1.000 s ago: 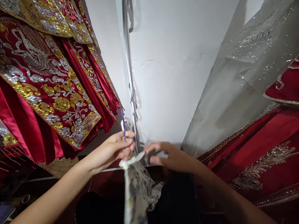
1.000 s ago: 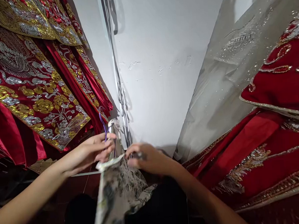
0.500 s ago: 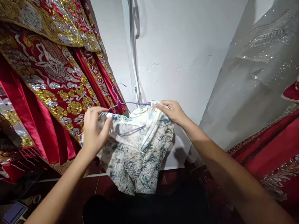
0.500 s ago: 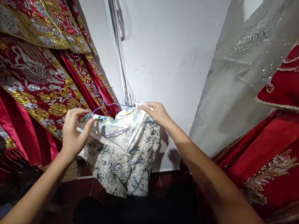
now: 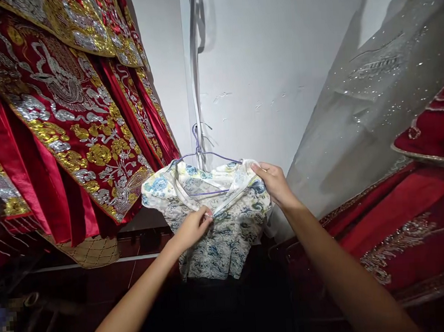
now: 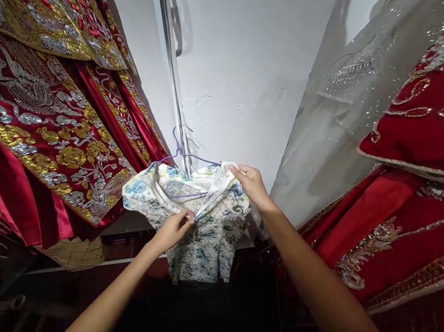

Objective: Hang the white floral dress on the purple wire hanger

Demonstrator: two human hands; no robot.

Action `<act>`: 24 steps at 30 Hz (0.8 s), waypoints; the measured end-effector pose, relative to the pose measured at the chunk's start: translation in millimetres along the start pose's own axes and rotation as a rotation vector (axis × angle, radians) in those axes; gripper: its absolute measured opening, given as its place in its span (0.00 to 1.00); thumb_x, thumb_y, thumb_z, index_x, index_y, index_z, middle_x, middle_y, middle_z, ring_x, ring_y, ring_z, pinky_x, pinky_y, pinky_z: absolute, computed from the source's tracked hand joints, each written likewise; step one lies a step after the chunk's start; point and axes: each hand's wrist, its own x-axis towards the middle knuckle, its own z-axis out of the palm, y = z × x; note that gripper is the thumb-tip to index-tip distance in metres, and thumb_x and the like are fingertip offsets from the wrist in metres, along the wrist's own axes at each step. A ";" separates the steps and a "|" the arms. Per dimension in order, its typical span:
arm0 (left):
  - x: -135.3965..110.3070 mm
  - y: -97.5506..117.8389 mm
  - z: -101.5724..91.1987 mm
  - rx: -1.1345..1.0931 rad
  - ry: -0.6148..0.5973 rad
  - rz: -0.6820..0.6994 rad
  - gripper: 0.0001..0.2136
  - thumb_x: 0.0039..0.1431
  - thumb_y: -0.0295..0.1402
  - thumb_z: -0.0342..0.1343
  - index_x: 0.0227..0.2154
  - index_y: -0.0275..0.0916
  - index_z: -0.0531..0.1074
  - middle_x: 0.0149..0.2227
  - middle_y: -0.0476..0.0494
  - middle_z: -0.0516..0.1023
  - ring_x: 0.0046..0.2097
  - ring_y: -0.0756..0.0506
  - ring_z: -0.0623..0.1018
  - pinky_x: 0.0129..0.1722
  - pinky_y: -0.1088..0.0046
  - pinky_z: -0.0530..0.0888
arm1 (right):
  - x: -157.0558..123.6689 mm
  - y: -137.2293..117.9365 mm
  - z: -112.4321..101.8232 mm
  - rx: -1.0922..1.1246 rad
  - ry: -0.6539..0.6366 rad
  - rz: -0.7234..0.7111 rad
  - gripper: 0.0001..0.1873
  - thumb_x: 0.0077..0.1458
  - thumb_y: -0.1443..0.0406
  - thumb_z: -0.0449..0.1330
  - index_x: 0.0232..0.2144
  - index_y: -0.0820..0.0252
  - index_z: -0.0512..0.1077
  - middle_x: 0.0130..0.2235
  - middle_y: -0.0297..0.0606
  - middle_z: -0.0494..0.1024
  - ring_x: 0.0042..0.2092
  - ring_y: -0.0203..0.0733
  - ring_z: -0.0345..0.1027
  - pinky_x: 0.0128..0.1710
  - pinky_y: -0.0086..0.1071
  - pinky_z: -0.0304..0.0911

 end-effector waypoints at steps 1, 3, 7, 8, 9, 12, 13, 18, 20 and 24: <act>0.0 -0.2 6.1 -0.027 -0.004 -0.015 0.09 0.66 0.38 0.47 0.42 0.41 0.68 0.27 0.48 0.72 0.29 0.44 0.72 0.30 0.72 0.64 | -1.1 3.4 0.3 -0.024 0.000 -0.006 0.24 0.49 0.43 0.64 0.23 0.57 0.70 0.23 0.35 0.70 0.31 0.44 0.66 0.28 0.33 0.61; -1.8 0.4 15.1 -0.088 -0.004 -0.031 0.07 0.65 0.37 0.47 0.39 0.41 0.67 0.25 0.50 0.69 0.28 0.46 0.70 0.29 0.73 0.62 | 0.5 9.4 0.7 -0.077 0.005 -0.029 0.24 0.52 0.43 0.62 0.25 0.57 0.71 0.25 0.35 0.71 0.31 0.44 0.66 0.29 0.33 0.61; -8.9 4.7 23.7 -0.194 -0.031 -0.019 0.06 0.63 0.37 0.51 0.36 0.42 0.64 0.25 0.52 0.68 0.28 0.47 0.70 0.29 0.73 0.61 | 5.8 18.4 1.8 -0.217 0.009 -0.101 0.23 0.58 0.45 0.56 0.32 0.58 0.73 0.31 0.37 0.74 0.36 0.46 0.67 0.37 0.36 0.64; -10.4 5.6 24.9 -0.201 -0.035 -0.015 0.06 0.63 0.37 0.51 0.36 0.42 0.63 0.24 0.53 0.67 0.28 0.47 0.69 0.29 0.74 0.61 | 4.3 19.9 3.4 -0.272 0.037 -0.129 0.22 0.59 0.47 0.55 0.35 0.59 0.73 0.34 0.39 0.75 0.39 0.47 0.68 0.41 0.38 0.64; -11.6 6.3 26.0 -0.201 -0.032 -0.013 0.05 0.63 0.37 0.51 0.36 0.42 0.63 0.24 0.53 0.66 0.27 0.47 0.68 0.29 0.74 0.60 | 0.6 21.2 6.1 -0.338 0.094 -0.163 0.21 0.60 0.48 0.55 0.39 0.59 0.73 0.38 0.42 0.75 0.44 0.50 0.68 0.46 0.40 0.64; -13.0 6.5 29.0 -0.168 0.005 -0.031 0.05 0.64 0.38 0.48 0.35 0.42 0.63 0.22 0.54 0.62 0.24 0.48 0.64 0.28 0.73 0.59 | -26.9 26.2 21.6 -0.507 0.370 -0.257 0.23 0.59 0.54 0.57 0.53 0.59 0.67 0.54 0.50 0.68 0.58 0.56 0.59 0.57 0.47 0.57; -13.0 6.2 30.0 -0.147 0.021 -0.038 0.05 0.65 0.38 0.48 0.35 0.42 0.63 0.22 0.54 0.62 0.24 0.48 0.63 0.28 0.73 0.59 | -41.3 29.5 29.2 -0.520 0.443 -0.264 0.24 0.59 0.55 0.57 0.54 0.59 0.66 0.56 0.52 0.65 0.60 0.56 0.57 0.58 0.48 0.55; -13.2 7.0 32.0 -0.094 0.068 -0.024 0.03 0.62 0.33 0.50 0.36 0.42 0.67 0.24 0.51 0.69 0.26 0.47 0.68 0.30 0.72 0.61 | -123.7 62.7 73.3 -0.336 0.099 -0.023 0.10 0.61 0.58 0.52 0.40 0.56 0.69 0.41 0.43 0.74 0.44 0.50 0.68 0.48 0.46 0.64; -14.6 8.5 31.5 -0.166 0.064 -0.030 0.04 0.61 0.33 0.51 0.37 0.42 0.69 0.24 0.51 0.70 0.27 0.46 0.70 0.30 0.72 0.62 | -146.9 76.4 87.5 -0.270 -0.062 0.055 0.09 0.59 0.59 0.54 0.41 0.55 0.68 0.40 0.42 0.75 0.42 0.50 0.69 0.46 0.45 0.65; -16.2 12.4 32.8 -0.459 0.092 -0.097 0.11 0.60 0.34 0.53 0.46 0.41 0.69 0.25 0.50 0.72 0.28 0.46 0.74 0.30 0.71 0.68 | -161.8 86.7 104.5 -0.140 -0.129 0.055 0.13 0.57 0.60 0.56 0.45 0.53 0.65 0.41 0.41 0.75 0.42 0.49 0.71 0.44 0.42 0.67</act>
